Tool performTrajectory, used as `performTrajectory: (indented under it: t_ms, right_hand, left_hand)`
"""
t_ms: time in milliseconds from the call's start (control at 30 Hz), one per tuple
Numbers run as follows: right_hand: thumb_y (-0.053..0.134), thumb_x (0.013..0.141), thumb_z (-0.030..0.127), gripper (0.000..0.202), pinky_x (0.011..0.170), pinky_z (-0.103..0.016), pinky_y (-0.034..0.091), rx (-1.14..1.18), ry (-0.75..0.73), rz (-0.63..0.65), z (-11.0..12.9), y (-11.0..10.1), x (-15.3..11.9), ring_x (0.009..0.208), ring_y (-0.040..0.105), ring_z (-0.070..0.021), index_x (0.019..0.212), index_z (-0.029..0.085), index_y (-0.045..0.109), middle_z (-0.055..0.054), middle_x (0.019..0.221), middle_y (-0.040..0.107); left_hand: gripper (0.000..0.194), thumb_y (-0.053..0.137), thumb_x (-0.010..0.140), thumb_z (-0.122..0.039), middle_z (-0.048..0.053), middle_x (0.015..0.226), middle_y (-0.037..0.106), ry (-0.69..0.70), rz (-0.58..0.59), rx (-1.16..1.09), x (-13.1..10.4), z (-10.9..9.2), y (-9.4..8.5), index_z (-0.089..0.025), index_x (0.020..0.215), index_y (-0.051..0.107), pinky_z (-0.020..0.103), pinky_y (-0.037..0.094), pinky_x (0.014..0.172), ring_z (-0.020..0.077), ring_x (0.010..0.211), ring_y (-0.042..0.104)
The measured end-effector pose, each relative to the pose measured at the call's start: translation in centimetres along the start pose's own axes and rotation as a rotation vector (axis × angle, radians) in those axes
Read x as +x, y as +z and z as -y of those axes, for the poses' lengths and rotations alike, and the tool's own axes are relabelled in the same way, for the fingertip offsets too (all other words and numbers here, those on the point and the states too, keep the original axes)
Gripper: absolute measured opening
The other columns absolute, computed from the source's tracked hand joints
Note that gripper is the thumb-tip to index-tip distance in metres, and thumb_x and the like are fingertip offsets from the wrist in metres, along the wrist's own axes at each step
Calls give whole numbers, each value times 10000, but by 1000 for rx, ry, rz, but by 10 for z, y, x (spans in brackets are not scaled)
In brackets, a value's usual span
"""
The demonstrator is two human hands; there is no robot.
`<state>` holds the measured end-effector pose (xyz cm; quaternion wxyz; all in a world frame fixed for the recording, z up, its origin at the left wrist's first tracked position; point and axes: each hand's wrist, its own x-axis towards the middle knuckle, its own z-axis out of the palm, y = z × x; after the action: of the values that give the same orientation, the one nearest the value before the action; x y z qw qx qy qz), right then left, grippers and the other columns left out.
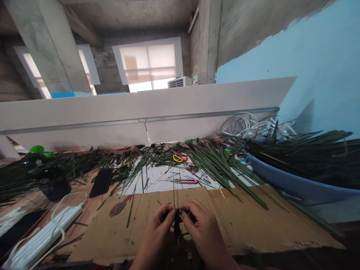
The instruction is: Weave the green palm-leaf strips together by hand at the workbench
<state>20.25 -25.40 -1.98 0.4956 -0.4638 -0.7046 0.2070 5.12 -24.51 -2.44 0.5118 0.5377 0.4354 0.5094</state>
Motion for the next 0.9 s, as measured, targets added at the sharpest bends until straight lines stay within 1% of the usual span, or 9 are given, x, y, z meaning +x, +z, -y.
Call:
performTrajectory:
  t_ms: [133, 300, 433, 567, 667, 767, 900]
  right_hand:
    - [534, 908, 246, 159, 684, -276, 473, 18, 11, 13, 0, -1, 1, 779, 638, -200, 888, 228, 691, -24, 826, 679]
    - [540, 910, 263, 164, 682, -268, 471, 50, 33, 12, 2, -2, 0, 765, 635, -195, 877, 232, 697, -13, 811, 679]
    - [582, 895, 323, 159, 708, -260, 483, 120, 72, 18, 2, -1, 1, 807, 655, -202, 870, 236, 713, -12, 835, 707]
    - [608, 874, 377, 192, 707, -257, 491, 164, 124, 17, 3, -1, 3, 806, 665, -210, 858, 228, 728, -16, 832, 720]
    - [607, 864, 369, 193, 685, -262, 483, 138, 134, 8, 4, -1, 4, 773, 658, -211, 828, 221, 725, -13, 789, 709]
    - [582, 876, 344, 185, 667, -267, 466, 91, 132, 12, 4, -2, 3, 767, 647, -208, 830, 223, 714, -12, 787, 701]
    - [547, 904, 325, 182, 668, -274, 449, 20, 103, 26, 2, -1, 0, 781, 638, -205, 850, 226, 689, -14, 806, 687]
  left_hand:
    - [353, 743, 718, -506, 22, 686, 619, -17, -4, -67, 3, 1, -1, -160, 729, 673, 251, 421, 629, 169, 675, 542]
    - [365, 786, 665, -502, -3, 621, 572, -75, 6, -136, 4, 3, -1, -160, 705, 664, 233, 396, 559, 138, 589, 504]
    - [302, 777, 686, -439, 20, 644, 607, -50, -7, -114, 4, 2, 0, -160, 702, 662, 235, 397, 572, 145, 617, 524]
    - [234, 744, 701, -373, 19, 655, 600, -16, -35, -74, 3, -2, 0, -154, 702, 661, 242, 400, 602, 149, 638, 522]
    - [188, 718, 713, -331, 19, 654, 600, -12, -49, -19, 2, -4, 0, -153, 699, 660, 244, 392, 595, 149, 629, 510]
    - [158, 708, 721, -307, 25, 660, 612, -1, -50, 7, 1, -3, -1, -156, 704, 663, 250, 390, 597, 159, 638, 517]
    - [111, 699, 713, -252, 65, 745, 672, -6, -39, 28, 1, -1, -3, -151, 760, 691, 279, 423, 663, 193, 716, 573]
